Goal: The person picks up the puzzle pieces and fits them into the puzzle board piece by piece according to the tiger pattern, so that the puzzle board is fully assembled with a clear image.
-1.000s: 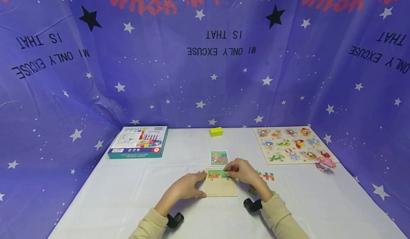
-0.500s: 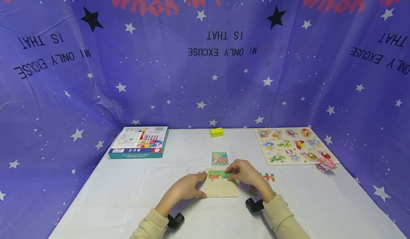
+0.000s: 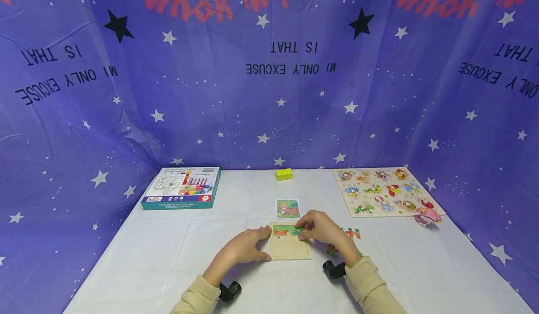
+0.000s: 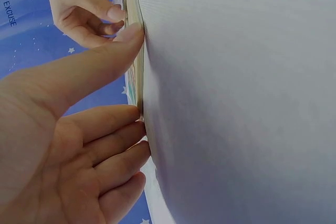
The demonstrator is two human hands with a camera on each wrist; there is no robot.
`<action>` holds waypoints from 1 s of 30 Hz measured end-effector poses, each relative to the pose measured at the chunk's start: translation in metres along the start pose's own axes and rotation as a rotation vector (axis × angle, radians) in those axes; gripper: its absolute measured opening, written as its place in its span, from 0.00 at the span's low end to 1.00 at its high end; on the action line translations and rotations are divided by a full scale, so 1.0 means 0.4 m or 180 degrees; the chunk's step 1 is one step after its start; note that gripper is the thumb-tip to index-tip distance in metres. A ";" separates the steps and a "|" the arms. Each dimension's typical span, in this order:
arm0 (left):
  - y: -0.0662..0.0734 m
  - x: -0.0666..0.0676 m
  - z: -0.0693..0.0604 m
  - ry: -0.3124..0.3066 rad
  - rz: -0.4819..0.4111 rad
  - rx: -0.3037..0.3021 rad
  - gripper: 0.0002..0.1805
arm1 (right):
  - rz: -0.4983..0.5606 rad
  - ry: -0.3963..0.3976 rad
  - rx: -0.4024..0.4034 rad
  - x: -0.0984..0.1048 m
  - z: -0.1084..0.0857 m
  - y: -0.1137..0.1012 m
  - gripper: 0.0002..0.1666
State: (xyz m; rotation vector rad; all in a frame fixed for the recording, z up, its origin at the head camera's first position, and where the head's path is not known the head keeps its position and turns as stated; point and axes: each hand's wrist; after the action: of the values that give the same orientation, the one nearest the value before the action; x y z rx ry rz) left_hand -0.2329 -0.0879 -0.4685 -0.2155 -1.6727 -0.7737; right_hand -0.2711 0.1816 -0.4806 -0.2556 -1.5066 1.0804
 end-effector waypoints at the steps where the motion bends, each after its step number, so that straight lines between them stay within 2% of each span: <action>1: 0.000 0.000 0.000 0.0003 0.0000 -0.0001 0.44 | -0.0021 -0.0009 0.0005 0.000 -0.001 0.000 0.14; 8: 0.001 0.000 -0.001 0.0022 0.0047 -0.0012 0.44 | -0.0216 0.0049 0.0057 -0.005 0.002 0.001 0.13; 15: -0.001 -0.002 0.001 0.0032 0.0069 -0.0034 0.43 | -0.0202 0.0039 0.0097 -0.003 0.001 0.000 0.13; 20: -0.003 -0.001 -0.002 0.0021 0.0044 -0.0011 0.43 | -0.0075 -0.0032 0.0251 0.017 -0.002 -0.003 0.15; 30: -0.003 0.000 -0.003 0.0030 0.0049 -0.0034 0.43 | -0.0176 0.0020 0.0556 0.070 -0.020 -0.003 0.13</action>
State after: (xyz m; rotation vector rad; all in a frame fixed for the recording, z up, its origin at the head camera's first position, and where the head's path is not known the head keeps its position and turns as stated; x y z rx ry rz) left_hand -0.2326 -0.0896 -0.4688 -0.2316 -1.6564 -0.7713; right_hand -0.2713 0.2043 -0.4621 -0.0952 -1.3960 1.1580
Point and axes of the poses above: each hand's wrist, its own z-axis towards the middle knuckle, its own x-axis out of the back of the hand, y = z × x, and after that the axes turned 7 degrees about z, right-handed
